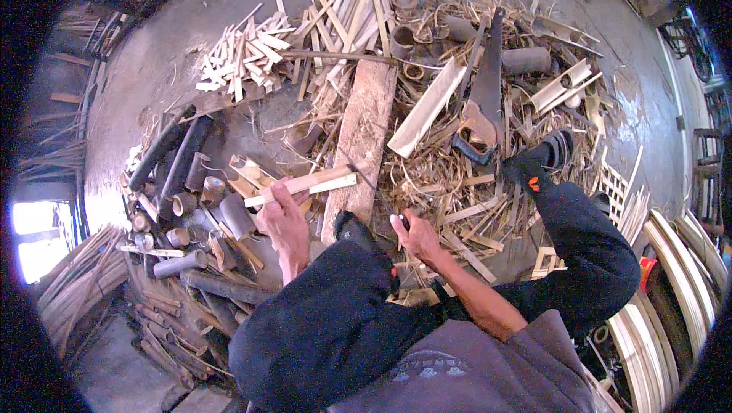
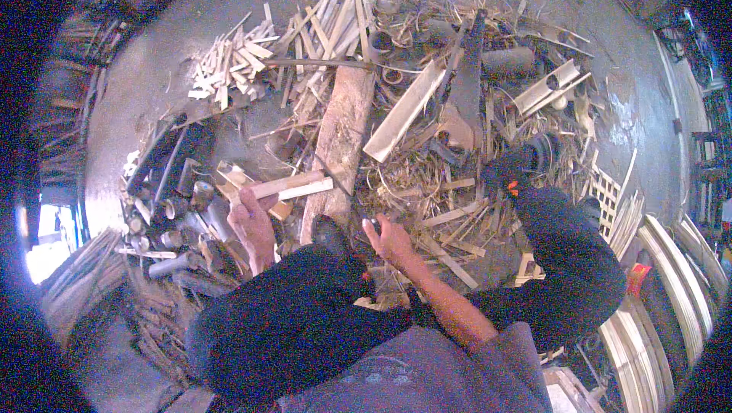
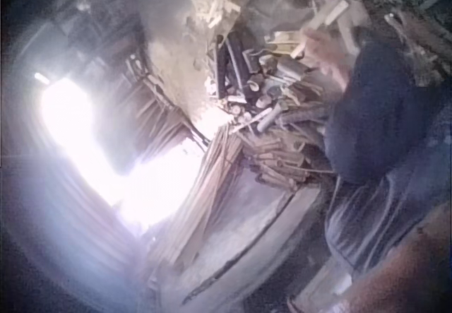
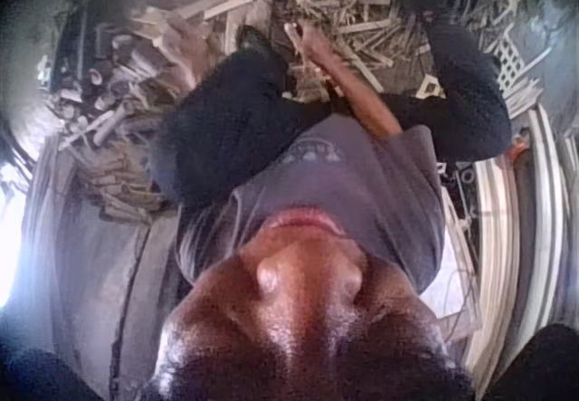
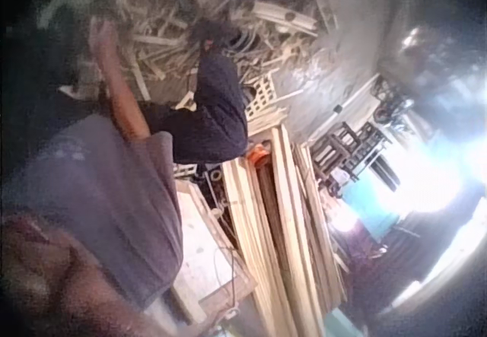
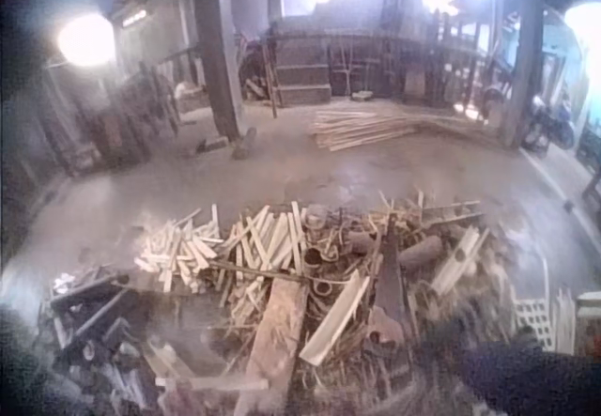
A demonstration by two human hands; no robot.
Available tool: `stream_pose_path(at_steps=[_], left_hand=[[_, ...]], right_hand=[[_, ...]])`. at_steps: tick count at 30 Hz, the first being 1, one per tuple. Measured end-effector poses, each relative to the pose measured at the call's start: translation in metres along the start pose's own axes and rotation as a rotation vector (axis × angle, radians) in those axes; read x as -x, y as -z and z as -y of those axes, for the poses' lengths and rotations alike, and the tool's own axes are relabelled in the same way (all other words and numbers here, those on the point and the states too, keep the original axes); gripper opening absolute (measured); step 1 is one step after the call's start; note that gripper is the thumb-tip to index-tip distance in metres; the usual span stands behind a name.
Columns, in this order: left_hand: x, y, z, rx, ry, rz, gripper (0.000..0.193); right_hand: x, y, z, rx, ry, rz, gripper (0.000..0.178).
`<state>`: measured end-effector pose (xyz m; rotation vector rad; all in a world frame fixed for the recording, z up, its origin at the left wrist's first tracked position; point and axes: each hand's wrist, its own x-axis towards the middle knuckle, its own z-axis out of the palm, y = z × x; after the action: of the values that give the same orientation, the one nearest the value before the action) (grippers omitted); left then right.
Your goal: The person sits on the floor and uses a knife to shave thin strips from a small piece of wood. They repeatedly scrape the knife along the wood, producing wood shavings that accumulate on the floor.
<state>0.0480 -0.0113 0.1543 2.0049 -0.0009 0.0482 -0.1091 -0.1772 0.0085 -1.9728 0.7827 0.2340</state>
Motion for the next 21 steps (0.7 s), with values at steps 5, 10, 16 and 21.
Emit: stream_pose_path(at_steps=[5,10,16,21], left_hand=[[0.010,0.004,0.006,0.189,0.113,-0.005,0.048],[0.003,0.019,0.046,0.190,0.104,-0.091,0.048],[0.009,0.007,0.014,0.006,0.028,0.042,0.048],[0.000,0.006,0.017,0.432,0.231,-0.128,0.049]], right_hand=[[-0.008,0.004,-0.017,-0.108,-0.013,0.007,0.055],[0.017,0.009,0.013,0.044,0.026,0.028,0.060],[0.006,0.013,-0.001,0.042,0.059,-0.016,0.058],[-0.016,0.003,-0.034,-0.088,0.042,0.031,0.060]])
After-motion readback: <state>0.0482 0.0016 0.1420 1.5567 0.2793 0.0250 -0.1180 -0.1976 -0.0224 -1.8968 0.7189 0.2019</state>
